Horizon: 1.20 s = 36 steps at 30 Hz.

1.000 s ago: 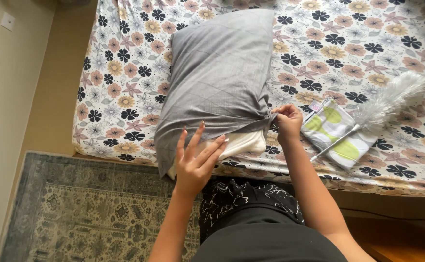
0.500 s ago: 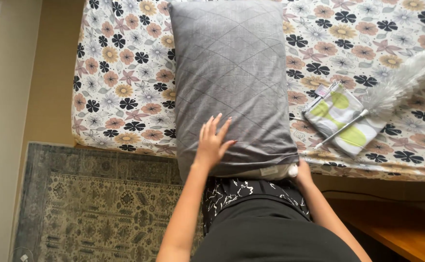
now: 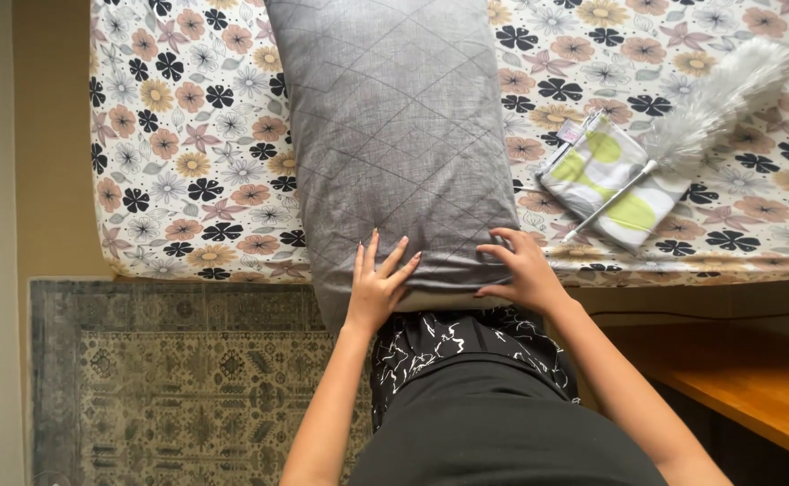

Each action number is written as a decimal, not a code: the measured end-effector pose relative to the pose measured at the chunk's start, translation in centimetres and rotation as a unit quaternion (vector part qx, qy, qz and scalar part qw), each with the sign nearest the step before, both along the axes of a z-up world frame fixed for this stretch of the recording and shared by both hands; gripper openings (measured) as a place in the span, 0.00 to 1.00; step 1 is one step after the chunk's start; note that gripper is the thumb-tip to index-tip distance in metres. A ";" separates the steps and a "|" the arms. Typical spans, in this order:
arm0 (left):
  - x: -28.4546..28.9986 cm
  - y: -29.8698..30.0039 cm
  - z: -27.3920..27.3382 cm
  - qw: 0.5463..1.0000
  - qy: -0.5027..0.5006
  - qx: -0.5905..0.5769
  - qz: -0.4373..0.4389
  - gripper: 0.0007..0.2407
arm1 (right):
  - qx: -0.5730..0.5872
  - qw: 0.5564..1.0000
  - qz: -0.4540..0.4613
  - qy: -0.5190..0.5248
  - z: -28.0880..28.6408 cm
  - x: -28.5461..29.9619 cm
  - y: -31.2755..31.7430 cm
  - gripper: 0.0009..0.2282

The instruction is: Remove a pillowcase from a pillow, fold the pillowcase, and clean the pillow using a duster.

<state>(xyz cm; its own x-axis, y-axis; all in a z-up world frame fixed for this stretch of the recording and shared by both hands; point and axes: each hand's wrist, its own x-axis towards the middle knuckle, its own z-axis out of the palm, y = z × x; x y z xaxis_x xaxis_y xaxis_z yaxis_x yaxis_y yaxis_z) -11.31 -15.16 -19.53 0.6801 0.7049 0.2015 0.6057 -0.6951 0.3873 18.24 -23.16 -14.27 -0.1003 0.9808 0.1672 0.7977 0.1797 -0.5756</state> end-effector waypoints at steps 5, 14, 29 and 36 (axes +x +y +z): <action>0.4 4.0 -4.7 0.995 -0.066 -0.001 0.079 0.10 | 0.013 0.999 -0.019 -0.022 -3.1 -0.1 1.5 0.13; 2.2 6.1 -0.2 0.972 -0.053 -0.079 0.216 0.16 | -0.057 0.974 -0.188 0.111 -8.9 1.8 7.5 0.08; -6.4 -0.9 -6.6 0.932 -0.119 -0.119 0.322 0.23 | 0.027 0.958 -0.261 0.111 -10.5 1.1 6.9 0.07; -2.9 0.8 4.8 0.879 -0.170 -0.212 0.393 0.13 | 0.178 0.973 -0.091 0.119 1.9 -4.6 1.9 0.05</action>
<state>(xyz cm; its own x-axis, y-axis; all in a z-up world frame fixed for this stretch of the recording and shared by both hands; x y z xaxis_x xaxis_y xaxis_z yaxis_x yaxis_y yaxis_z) -14.20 -14.34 -14.71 -0.0980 0.9906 -0.0957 0.6332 0.1363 0.7619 13.63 -21.24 -12.36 0.1520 0.8543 0.4971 0.6863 0.2706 -0.6750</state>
